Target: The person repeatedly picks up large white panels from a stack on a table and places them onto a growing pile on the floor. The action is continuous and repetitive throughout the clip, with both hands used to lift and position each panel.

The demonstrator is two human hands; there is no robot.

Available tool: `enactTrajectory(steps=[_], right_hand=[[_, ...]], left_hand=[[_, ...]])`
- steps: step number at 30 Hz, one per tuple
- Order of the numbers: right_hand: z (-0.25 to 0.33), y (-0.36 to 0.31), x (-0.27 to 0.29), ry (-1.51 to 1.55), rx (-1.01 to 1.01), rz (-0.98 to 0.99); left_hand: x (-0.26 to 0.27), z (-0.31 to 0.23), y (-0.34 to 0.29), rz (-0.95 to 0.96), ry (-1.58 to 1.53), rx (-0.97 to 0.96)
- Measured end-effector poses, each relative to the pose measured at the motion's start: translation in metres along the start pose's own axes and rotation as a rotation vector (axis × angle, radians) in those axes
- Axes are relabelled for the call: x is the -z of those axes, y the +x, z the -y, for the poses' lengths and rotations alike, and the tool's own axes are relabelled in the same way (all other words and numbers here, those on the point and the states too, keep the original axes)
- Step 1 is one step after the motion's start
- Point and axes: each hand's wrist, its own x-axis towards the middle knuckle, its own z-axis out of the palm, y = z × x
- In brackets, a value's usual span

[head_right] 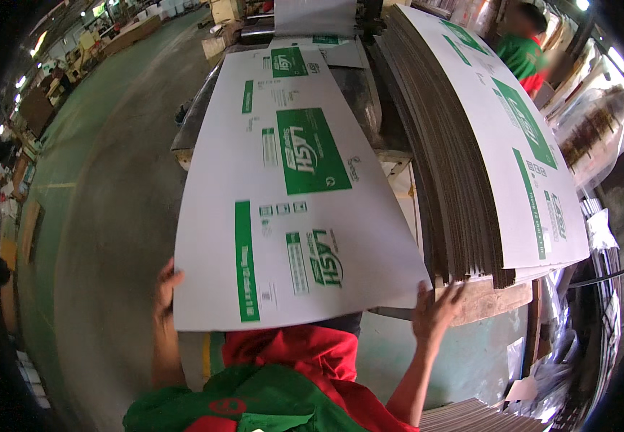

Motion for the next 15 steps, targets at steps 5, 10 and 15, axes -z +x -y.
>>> enactTrajectory(steps=[5,10,15], right_hand=[[-0.051,-0.044,-0.041,0.697,-0.495,0.589],[-0.091,-0.101,-0.031,0.772,-0.669,0.551],[-0.091,-0.133,-0.019,0.808,-0.684,0.529]], left_hand=[[0.043,0.032,-0.043,-0.016,0.064,0.155],[0.011,0.052,-0.147,-0.054,0.331,0.172],[0.001,0.08,-0.162,-0.485,0.356,0.35]])
